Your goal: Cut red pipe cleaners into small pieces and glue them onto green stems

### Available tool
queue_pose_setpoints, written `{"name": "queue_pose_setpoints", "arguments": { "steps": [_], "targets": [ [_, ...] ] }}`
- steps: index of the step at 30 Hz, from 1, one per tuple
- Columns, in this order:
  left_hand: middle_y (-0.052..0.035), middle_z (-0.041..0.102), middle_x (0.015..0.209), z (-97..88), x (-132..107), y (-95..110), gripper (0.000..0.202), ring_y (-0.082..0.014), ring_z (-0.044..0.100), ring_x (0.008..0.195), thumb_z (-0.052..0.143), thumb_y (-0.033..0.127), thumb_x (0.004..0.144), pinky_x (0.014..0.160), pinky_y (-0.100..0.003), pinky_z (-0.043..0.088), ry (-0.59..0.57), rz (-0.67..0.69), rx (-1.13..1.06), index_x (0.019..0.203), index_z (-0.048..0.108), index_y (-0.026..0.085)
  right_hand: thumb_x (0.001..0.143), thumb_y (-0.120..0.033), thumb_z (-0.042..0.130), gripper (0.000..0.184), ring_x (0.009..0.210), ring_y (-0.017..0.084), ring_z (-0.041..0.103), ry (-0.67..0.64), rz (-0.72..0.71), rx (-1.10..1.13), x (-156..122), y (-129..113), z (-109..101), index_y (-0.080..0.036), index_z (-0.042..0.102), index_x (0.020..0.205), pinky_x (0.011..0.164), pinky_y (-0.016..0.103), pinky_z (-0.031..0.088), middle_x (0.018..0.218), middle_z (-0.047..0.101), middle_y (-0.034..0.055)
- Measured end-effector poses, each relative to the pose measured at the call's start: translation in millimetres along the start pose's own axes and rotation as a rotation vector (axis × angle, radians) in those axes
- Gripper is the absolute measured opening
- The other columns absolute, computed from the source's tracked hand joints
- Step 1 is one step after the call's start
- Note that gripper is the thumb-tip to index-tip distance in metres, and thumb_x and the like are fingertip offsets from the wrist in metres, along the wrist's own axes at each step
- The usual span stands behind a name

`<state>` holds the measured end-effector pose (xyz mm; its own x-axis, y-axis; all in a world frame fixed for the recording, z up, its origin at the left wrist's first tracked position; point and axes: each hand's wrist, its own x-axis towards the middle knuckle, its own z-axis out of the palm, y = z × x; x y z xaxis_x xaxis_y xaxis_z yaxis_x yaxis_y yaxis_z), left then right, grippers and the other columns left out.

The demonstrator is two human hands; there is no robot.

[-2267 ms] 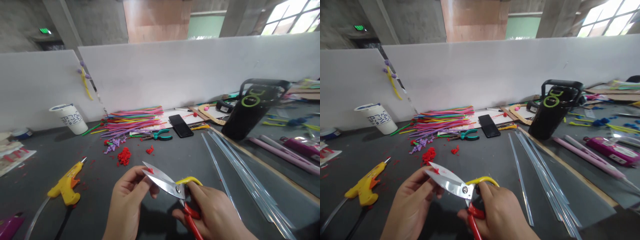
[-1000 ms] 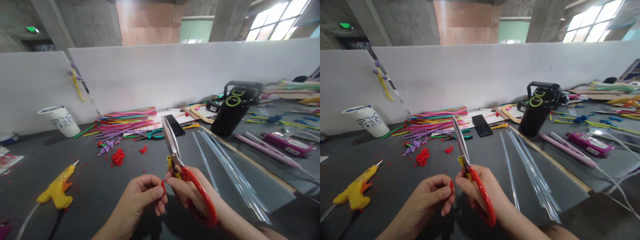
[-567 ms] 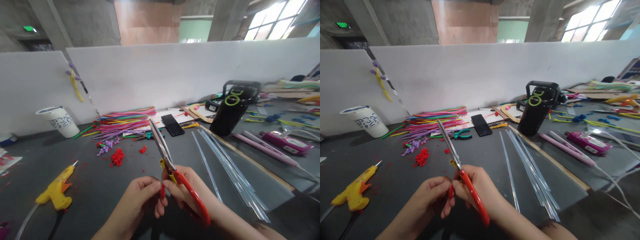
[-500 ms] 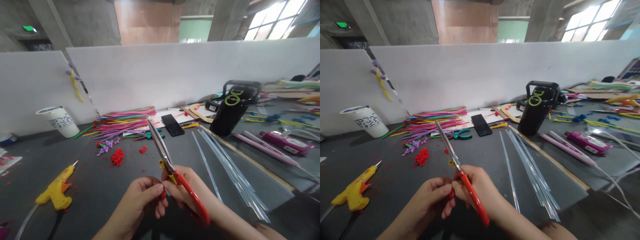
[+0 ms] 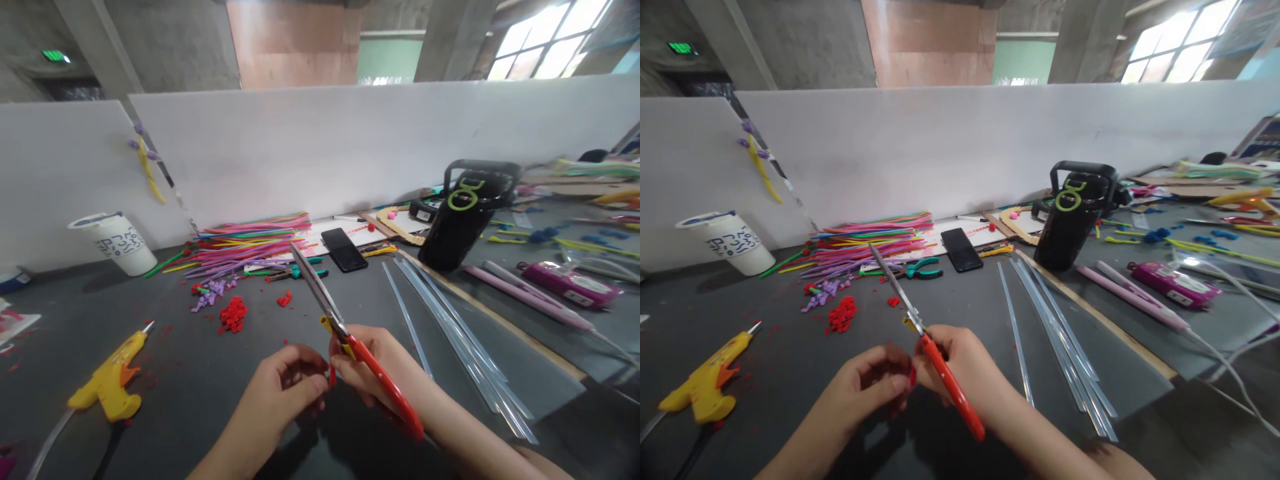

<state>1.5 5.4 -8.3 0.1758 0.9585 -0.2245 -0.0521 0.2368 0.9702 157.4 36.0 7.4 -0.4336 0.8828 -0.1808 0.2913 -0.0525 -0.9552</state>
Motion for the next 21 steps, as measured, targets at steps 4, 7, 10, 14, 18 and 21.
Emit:
{"name": "queue_pose_setpoints", "arguments": {
  "steps": [4, 7, 10, 14, 18, 21],
  "targets": [
    [0.0011, 0.054, 0.050, 4.2, 0, -3, 0.022, -0.0099, 0.049, 0.042, 0.072, 0.030, 0.057, 0.042, -0.021, 0.038, 0.030, -0.047, -0.088, 0.061, 0.059, 0.013, 0.063, -0.012, 0.047, 0.008, 0.044, 0.005, 0.035, -0.009, -0.072, -0.035, -1, -1, 4, -0.017, 0.042, 0.058, 0.040, 0.015, 0.027, 0.050, 0.040, -0.0078],
    [0.0018, 0.053, 0.047, 6.5, -2, -1, 0.021, -0.0090, 0.048, 0.040, 0.072, 0.028, 0.056, 0.040, -0.020, 0.036, 0.066, -0.067, -0.095, 0.059, 0.058, 0.013, 0.067, -0.015, 0.047, 0.010, 0.046, 0.005, 0.032, 0.003, -0.120, -0.064, -1, -1, 5, -0.017, 0.042, 0.059, 0.042, 0.016, 0.026, 0.051, 0.038, -0.0074],
    [0.0025, 0.054, 0.048, 4.7, -4, 5, 0.016, -0.0080, 0.048, 0.041, 0.070, 0.024, 0.059, 0.042, -0.019, 0.037, 0.135, -0.022, -0.120, 0.060, 0.058, 0.013, 0.073, -0.027, 0.051, 0.016, 0.049, 0.007, 0.032, 0.067, -0.167, -0.168, -4, -2, 3, -0.017, 0.044, 0.063, 0.045, 0.018, 0.027, 0.054, 0.037, -0.0065],
    [0.0031, 0.055, 0.051, -3.9, -5, 13, 0.011, -0.0076, 0.048, 0.046, 0.069, 0.021, 0.061, 0.045, -0.018, 0.038, 0.247, 0.070, -0.190, 0.061, 0.060, 0.014, 0.069, -0.039, 0.061, 0.026, 0.048, 0.008, 0.033, 0.121, -0.174, -0.431, -11, 1, 0, -0.020, 0.043, 0.070, 0.045, 0.019, 0.025, 0.054, 0.042, -0.0073],
    [0.0024, 0.057, 0.055, -11.7, -5, 14, 0.005, -0.0072, 0.049, 0.049, 0.066, 0.018, 0.066, 0.046, -0.017, 0.039, 0.269, 0.140, -0.226, 0.065, 0.062, 0.015, 0.065, -0.041, 0.064, 0.029, 0.047, 0.011, 0.041, 0.183, -0.177, -0.675, -15, 11, 4, -0.021, 0.045, 0.071, 0.045, 0.020, 0.025, 0.054, 0.050, -0.0054],
    [0.0017, 0.057, 0.058, -13.3, -7, 13, 0.003, -0.0069, 0.049, 0.049, 0.063, 0.017, 0.069, 0.047, -0.017, 0.039, 0.280, 0.177, -0.224, 0.066, 0.063, 0.014, 0.064, -0.045, 0.064, 0.032, 0.047, 0.014, 0.047, 0.213, -0.198, -0.814, -18, 23, 7, -0.020, 0.047, 0.072, 0.045, 0.021, 0.026, 0.057, 0.054, -0.0028]
  ]
}}
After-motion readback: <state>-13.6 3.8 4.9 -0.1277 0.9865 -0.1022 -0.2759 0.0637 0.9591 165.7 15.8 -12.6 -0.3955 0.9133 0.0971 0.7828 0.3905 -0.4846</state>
